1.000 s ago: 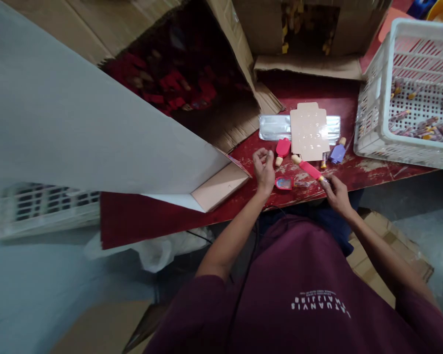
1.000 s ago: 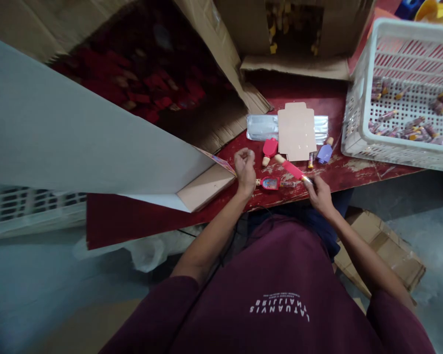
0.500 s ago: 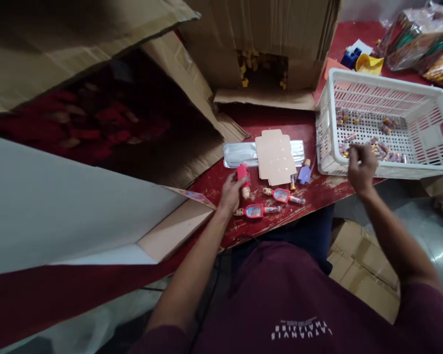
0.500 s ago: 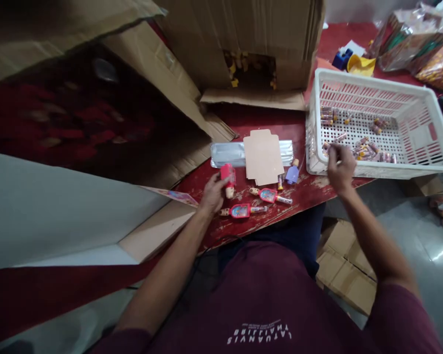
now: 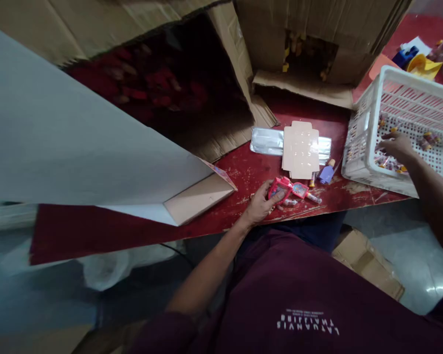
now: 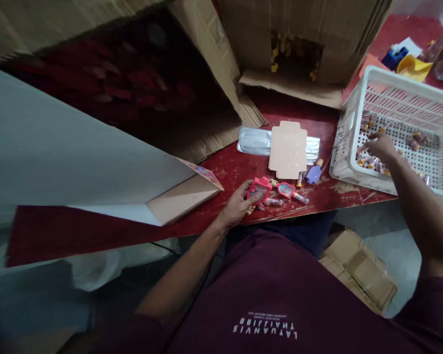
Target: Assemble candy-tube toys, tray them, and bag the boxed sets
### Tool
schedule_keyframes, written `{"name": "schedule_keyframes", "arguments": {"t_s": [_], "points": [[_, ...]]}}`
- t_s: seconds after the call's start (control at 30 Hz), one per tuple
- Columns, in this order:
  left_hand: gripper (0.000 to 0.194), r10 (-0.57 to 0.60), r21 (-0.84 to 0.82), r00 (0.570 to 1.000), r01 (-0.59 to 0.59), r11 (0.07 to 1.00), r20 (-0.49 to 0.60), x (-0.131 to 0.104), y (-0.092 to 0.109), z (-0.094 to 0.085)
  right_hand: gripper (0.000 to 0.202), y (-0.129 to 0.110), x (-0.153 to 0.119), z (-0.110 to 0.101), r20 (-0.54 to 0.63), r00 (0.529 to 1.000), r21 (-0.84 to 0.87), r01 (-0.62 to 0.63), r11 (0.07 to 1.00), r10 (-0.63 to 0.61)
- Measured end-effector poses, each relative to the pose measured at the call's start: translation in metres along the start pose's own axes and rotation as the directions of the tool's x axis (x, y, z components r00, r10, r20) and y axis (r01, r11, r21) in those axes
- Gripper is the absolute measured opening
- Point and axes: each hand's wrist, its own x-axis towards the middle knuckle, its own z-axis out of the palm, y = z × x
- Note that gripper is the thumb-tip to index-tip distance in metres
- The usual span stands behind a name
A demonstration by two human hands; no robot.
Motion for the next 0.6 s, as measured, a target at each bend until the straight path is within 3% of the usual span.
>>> {"name": "schedule_keyframes", "arguments": {"t_s": [0.07, 0.13, 0.2, 0.23, 0.33, 0.43, 0.6], "points": [[0.061, -0.013, 0.093, 0.997, 0.006, 0.996, 0.077, -0.008, -0.002, -0.002, 0.013, -0.022, -0.037, -0.019, -0.128, 0.990, 0.117, 0.069, 0.991, -0.054], [0.061, 0.007, 0.226, 0.989, -0.040, 0.973, 0.145, -0.015, 0.000, 0.002, 0.012, -0.046, -0.092, -0.028, -0.198, 0.968, 0.303, 0.212, 0.929, -0.157], [0.058, 0.053, 0.348, 0.979, -0.120, 0.930, 0.195, -0.022, 0.003, 0.011, 0.012, -0.066, -0.157, -0.022, -0.046, 0.963, 0.445, 0.258, 0.858, -0.266], [0.058, 0.069, 0.389, 0.974, -0.151, 0.909, 0.215, -0.024, 0.005, 0.017, 0.009, -0.073, -0.188, -0.014, 0.065, 0.956, 0.432, 0.230, 0.872, -0.285], [0.058, 0.054, 0.437, 0.955, -0.184, 0.880, 0.293, -0.033, 0.011, 0.033, 0.024, -0.082, -0.255, 0.020, 0.342, 0.838, 0.348, 0.307, 0.886, -0.425], [0.051, 0.040, 0.450, 0.922, -0.227, 0.864, 0.386, -0.042, 0.015, 0.040, 0.032, -0.077, -0.278, 0.042, 0.362, 0.725, 0.351, 0.475, 0.807, -0.585], [0.044, 0.056, 0.464, 0.906, -0.267, 0.845, 0.420, -0.056, 0.018, 0.034, 0.027, -0.075, -0.278, 0.042, 0.360, 0.596, 0.245, 0.682, 0.689, -0.717]]}}
